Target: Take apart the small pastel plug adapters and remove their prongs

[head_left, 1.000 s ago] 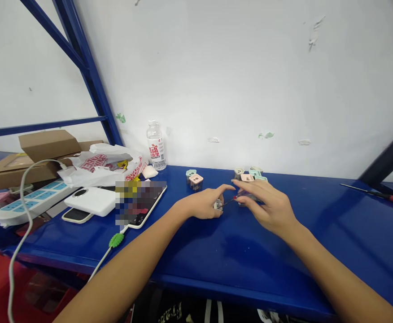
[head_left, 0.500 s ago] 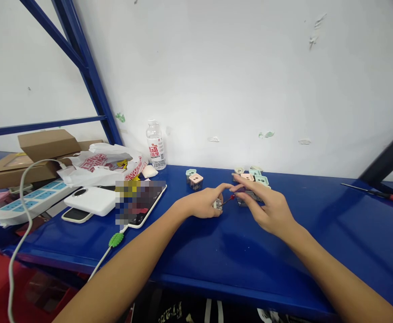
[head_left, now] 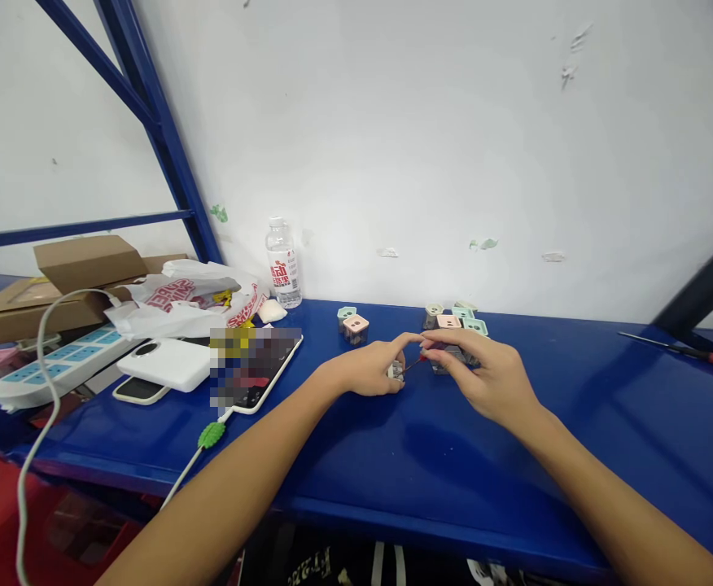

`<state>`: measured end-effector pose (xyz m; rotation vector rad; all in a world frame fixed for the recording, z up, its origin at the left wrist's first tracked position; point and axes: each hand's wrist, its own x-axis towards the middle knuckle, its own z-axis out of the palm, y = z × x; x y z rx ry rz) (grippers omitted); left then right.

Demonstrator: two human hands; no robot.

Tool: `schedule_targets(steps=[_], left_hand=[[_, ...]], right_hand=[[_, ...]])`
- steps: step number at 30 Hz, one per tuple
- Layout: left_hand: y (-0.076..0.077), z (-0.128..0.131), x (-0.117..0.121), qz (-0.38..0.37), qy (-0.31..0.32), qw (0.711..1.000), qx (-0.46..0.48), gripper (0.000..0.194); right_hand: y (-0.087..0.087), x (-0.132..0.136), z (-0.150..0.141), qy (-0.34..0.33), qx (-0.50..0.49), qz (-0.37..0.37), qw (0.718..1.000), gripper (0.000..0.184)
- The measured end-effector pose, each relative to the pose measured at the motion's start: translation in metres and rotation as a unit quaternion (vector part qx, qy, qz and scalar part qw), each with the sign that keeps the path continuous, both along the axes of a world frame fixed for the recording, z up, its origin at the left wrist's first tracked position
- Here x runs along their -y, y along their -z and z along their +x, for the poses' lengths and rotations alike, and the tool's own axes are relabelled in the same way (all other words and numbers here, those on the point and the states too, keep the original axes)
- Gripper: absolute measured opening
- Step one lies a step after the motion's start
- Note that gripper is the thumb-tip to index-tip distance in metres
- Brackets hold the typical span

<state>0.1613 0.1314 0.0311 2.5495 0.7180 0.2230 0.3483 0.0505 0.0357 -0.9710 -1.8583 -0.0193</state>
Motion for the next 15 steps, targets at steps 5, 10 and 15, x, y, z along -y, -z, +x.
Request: schedule_targets(steps=[5,10,15], left_hand=[[-0.001,-0.001,0.0,0.0,-0.004,0.999,0.045,0.073],[0.001,0.0,0.0,0.01,-0.025,0.995,0.095,0.075],[0.003,0.007,-0.002,-0.022,-0.071,0.988,0.138,0.096]], right_hand=[[-0.007,-0.007,0.015,0.067,-0.122,-0.016,0.99,0.031],[-0.008,-0.021,0.05,0.174,0.083,-0.167,0.967,0.038],[0.01,-0.03,0.056,0.19,0.248,-0.261,0.913,0.056]])
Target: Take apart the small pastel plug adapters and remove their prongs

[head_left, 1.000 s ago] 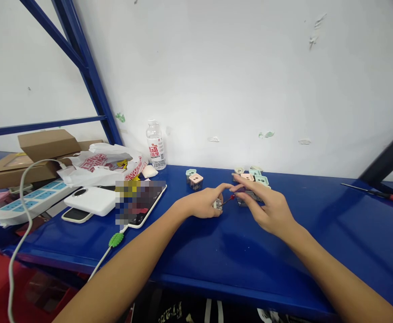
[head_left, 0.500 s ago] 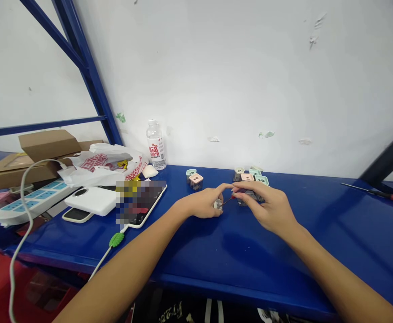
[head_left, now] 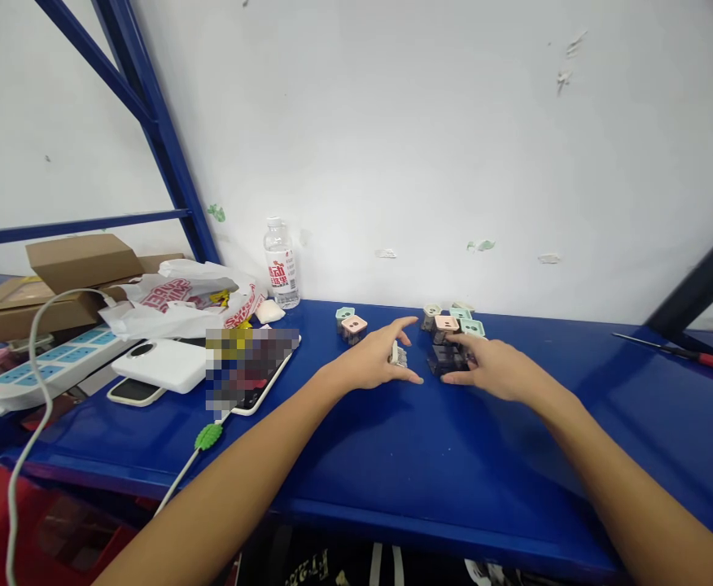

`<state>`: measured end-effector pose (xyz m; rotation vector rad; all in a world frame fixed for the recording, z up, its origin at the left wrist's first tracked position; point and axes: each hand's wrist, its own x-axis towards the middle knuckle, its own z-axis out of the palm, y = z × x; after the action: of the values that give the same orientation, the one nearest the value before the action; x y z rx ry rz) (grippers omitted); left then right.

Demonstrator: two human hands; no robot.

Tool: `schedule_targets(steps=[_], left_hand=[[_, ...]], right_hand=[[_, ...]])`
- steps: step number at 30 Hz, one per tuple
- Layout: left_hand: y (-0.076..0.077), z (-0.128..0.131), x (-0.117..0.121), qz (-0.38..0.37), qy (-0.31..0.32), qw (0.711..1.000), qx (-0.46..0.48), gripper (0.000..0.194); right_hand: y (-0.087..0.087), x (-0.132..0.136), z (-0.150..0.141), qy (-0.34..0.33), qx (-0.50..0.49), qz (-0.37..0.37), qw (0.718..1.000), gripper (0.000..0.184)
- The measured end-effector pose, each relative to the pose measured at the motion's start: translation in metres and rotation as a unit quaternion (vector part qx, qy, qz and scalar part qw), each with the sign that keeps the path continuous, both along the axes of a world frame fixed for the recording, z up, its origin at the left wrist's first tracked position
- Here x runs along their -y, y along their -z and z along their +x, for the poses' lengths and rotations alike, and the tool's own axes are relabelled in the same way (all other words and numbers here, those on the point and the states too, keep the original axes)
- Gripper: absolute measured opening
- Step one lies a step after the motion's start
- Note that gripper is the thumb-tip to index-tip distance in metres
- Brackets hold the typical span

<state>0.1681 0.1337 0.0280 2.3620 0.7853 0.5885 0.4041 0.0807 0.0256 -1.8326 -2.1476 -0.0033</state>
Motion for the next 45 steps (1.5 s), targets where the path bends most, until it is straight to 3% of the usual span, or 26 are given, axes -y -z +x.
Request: schedule_targets(steps=[5,12,16,23,30,33,37,40,45], left_hand=[[0.009,0.004,-0.006,-0.01,-0.004,0.999,0.043,0.104],[0.007,0.007,0.002,-0.053,0.059,0.994,0.075,0.111],[0.004,0.01,0.009,-0.075,0.092,0.987,0.107,0.113],[0.001,0.008,0.004,-0.031,0.11,0.992,0.05,0.085],[0.003,0.011,0.015,0.008,0.134,0.988,0.079,0.086],[0.004,0.014,0.018,0.017,0.119,0.99,0.075,0.081],[0.002,0.013,0.012,0.04,0.065,0.995,0.061,0.059],[0.0,0.004,0.003,0.1,0.036,0.994,-0.018,0.053],[0.0,-0.017,-0.018,0.2,-0.014,0.966,-0.162,0.058]], right_hand=[[0.005,0.002,-0.021,-0.017,0.004,0.003,1.0,0.031],[-0.01,0.016,-0.045,-0.107,-0.109,-0.031,0.988,0.036],[-0.009,0.02,-0.051,-0.111,-0.155,-0.037,0.981,0.039],[-0.003,0.019,-0.049,-0.102,-0.137,-0.015,0.985,0.032],[-0.003,0.022,-0.049,-0.113,-0.111,0.0,0.987,0.037],[0.0,0.018,-0.049,-0.131,-0.116,0.002,0.985,0.037],[0.008,0.008,-0.055,-0.134,-0.165,0.005,0.977,0.038],[0.02,0.001,-0.058,-0.142,-0.13,-0.004,0.981,0.043],[0.039,-0.004,-0.057,-0.183,-0.1,0.023,0.978,0.039]])
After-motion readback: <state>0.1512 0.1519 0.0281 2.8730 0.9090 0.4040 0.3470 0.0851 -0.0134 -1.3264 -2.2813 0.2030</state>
